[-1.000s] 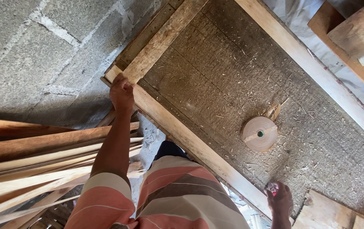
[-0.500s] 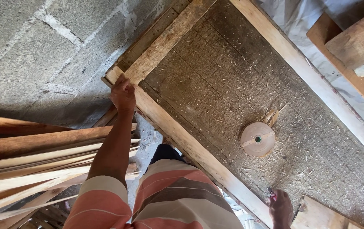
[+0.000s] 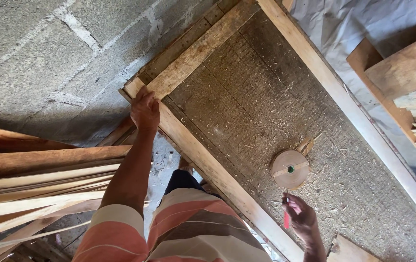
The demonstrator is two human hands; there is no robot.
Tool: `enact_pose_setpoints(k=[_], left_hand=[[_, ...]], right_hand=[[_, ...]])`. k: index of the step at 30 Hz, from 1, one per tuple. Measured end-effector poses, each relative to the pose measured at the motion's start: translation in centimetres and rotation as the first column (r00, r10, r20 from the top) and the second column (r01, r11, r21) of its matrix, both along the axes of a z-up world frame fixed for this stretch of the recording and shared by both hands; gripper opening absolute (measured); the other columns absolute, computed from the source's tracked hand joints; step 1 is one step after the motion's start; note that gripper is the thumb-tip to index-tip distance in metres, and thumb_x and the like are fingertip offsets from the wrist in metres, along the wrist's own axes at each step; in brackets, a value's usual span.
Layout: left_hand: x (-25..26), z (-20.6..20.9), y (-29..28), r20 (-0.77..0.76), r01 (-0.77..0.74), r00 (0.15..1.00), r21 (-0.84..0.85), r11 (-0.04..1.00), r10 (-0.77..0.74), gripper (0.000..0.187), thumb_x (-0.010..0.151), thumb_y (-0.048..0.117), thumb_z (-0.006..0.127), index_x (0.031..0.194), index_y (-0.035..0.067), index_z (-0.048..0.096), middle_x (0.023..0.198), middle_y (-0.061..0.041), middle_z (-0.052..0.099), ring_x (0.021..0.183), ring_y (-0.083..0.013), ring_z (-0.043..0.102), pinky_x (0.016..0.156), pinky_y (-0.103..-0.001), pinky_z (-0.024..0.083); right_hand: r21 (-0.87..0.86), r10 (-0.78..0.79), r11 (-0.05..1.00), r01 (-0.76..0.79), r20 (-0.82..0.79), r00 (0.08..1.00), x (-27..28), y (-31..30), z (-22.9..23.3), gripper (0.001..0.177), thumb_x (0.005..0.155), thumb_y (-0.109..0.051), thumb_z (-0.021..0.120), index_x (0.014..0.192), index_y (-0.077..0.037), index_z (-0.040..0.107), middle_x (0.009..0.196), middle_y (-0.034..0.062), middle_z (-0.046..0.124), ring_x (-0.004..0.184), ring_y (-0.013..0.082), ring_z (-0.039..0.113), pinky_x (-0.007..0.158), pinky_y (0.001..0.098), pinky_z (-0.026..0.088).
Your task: Measuring, cutting, and fitting thin wood strips and planks on a workbench.
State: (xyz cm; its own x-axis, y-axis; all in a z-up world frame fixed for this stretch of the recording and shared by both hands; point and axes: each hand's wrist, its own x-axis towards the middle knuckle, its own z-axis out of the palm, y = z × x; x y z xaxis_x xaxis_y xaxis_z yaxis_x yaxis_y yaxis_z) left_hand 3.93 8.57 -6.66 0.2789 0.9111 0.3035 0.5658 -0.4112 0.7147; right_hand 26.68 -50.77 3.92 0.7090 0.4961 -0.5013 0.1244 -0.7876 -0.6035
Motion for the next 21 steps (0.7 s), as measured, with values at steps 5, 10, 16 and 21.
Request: enact_pose_setpoints(k=[5,10,16,21], left_hand=[[-0.2,1.0,0.0,-0.128,0.055,0.990,0.007,0.998,-0.054,0.037,0.085,0.017,0.082,0.119,0.006,0.074,0.150,-0.014,0.057,0.128,-0.0339,0.060,0.105,-0.044,0.054],[-0.5,1.5,0.2,-0.089,0.071,0.993,-0.025,0.997,-0.073,0.042,0.087,0.021,0.082,0.125,0.006,0.072,0.153,-0.015,0.055,0.134,-0.0344,0.057,0.107,-0.044,0.053],[-2.2,-0.7,0.1,-0.211,0.124,0.972,0.100,0.987,-0.100,0.025,0.094,0.020,0.079,0.115,0.008,0.073,0.158,-0.013,0.050,0.131,-0.0339,0.056,0.104,-0.044,0.054],[-2.9,2.2,-0.9,-0.353,0.242,0.925,0.259,0.935,-0.141,0.040,0.088,0.018,0.078,0.125,0.003,0.073,0.147,-0.008,0.058,0.116,-0.0306,0.056,0.098,-0.045,0.048]], right_hand=[[0.225,0.024,0.974,0.007,-0.136,0.990,-0.7,4.1,-0.5,0.037,0.098,-0.023,0.062,0.129,-0.005,0.071,0.118,0.0140,0.080,0.112,0.0263,0.073,0.105,0.0421,0.052],[0.386,-0.149,0.711,0.588,-0.734,0.663,-3.0,9.6,0.0,0.044,0.106,-0.026,0.052,0.139,0.002,0.061,0.113,0.0144,0.072,0.095,0.0207,0.066,0.090,0.0369,0.055],[0.172,-0.310,0.770,0.614,-0.740,0.597,-4.8,17.4,-0.1,0.042,0.107,-0.026,0.047,0.142,-0.003,0.053,0.115,0.0163,0.071,0.086,0.0202,0.065,0.071,0.0344,0.058],[0.364,0.006,0.893,0.264,-0.597,0.802,-6.1,26.5,0.3,0.051,0.102,-0.009,0.051,0.152,-0.010,0.040,0.118,0.0127,0.065,0.088,0.0172,0.067,0.075,0.0351,0.062]])
